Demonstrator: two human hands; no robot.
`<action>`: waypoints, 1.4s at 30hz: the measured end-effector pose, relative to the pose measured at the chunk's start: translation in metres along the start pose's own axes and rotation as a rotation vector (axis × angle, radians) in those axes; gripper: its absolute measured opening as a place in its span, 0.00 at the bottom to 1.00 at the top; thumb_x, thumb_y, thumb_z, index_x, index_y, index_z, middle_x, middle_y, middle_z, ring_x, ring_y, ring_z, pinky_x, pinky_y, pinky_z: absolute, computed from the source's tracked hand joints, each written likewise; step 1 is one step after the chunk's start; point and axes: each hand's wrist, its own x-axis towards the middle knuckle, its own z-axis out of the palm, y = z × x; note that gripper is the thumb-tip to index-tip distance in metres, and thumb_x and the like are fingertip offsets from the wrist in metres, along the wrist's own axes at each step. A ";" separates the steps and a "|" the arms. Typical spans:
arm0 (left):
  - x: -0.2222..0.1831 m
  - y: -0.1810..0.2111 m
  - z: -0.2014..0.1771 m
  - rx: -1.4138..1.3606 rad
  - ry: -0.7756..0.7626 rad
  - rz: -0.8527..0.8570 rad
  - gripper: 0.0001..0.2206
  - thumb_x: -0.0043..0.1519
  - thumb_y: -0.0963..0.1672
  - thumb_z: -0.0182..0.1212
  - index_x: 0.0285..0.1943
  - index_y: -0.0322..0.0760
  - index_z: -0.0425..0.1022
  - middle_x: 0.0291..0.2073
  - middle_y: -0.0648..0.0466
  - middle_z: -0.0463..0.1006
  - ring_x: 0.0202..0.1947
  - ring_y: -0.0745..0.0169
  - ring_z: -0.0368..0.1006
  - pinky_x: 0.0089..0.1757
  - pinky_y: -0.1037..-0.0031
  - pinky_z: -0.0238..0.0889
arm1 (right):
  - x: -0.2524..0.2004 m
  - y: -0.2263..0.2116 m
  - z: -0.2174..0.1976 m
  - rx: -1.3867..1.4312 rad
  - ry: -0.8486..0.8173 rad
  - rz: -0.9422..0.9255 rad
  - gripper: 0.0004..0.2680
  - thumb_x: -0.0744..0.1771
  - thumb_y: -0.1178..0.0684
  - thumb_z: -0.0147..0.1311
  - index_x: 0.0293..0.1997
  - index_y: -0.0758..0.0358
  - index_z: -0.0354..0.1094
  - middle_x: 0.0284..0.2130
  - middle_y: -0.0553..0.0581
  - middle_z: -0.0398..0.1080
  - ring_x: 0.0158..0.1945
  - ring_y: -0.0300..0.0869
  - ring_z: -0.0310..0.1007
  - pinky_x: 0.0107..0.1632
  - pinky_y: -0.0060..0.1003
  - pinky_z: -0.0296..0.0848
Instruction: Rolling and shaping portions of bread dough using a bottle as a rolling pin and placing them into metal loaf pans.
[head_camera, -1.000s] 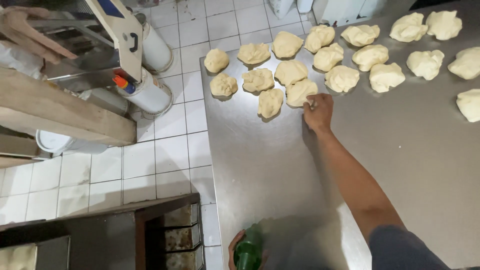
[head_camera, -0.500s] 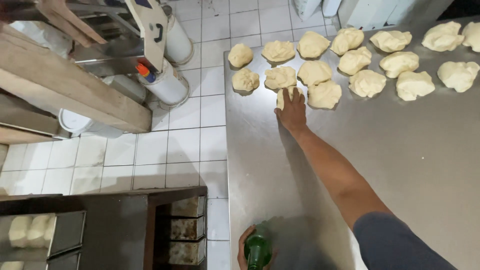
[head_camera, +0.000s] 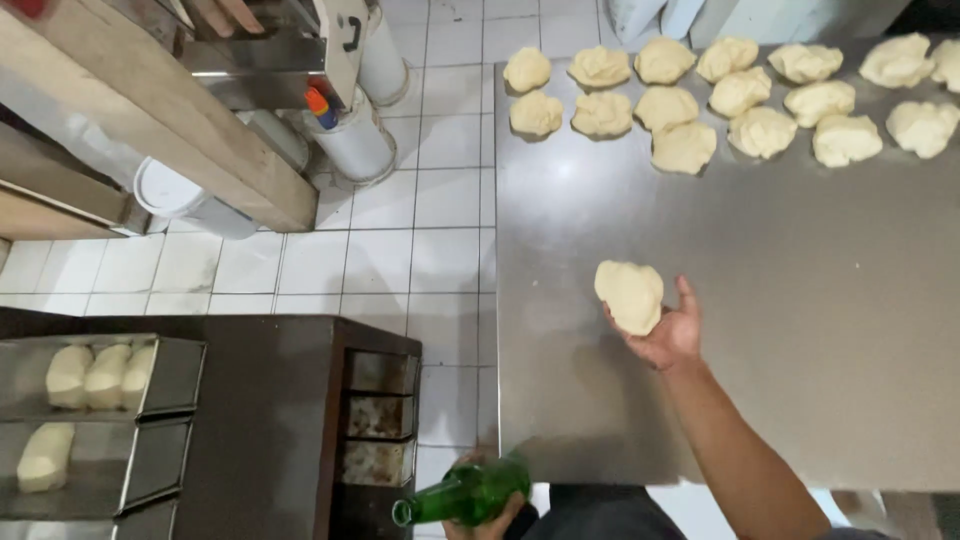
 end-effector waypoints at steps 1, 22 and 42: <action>0.009 0.032 -0.009 -0.013 0.000 -0.008 0.40 0.40 0.38 0.83 0.65 0.33 0.66 0.59 0.42 0.74 0.58 0.48 0.74 0.55 0.56 0.72 | -0.018 0.030 -0.022 0.074 0.041 0.006 0.23 0.68 0.38 0.45 0.65 0.65 0.62 0.61 0.67 0.67 0.60 0.61 0.69 0.56 0.55 0.74; 0.082 0.225 -0.039 0.503 -0.318 0.325 0.34 0.42 0.45 0.82 0.58 0.35 0.72 0.43 0.46 0.80 0.42 0.52 0.79 0.41 0.61 0.75 | -0.111 0.202 0.000 -2.124 0.162 -0.745 0.21 0.67 0.47 0.54 0.69 0.56 0.61 0.70 0.64 0.58 0.72 0.60 0.54 0.66 0.66 0.54; 0.227 0.159 0.156 1.059 -0.439 0.875 0.23 0.62 0.50 0.58 0.66 0.42 0.75 0.61 0.44 0.75 0.61 0.40 0.69 0.60 0.42 0.56 | -0.022 0.129 -0.017 -2.086 0.257 -1.030 0.11 0.71 0.51 0.45 0.51 0.57 0.76 0.49 0.59 0.74 0.50 0.54 0.72 0.53 0.55 0.61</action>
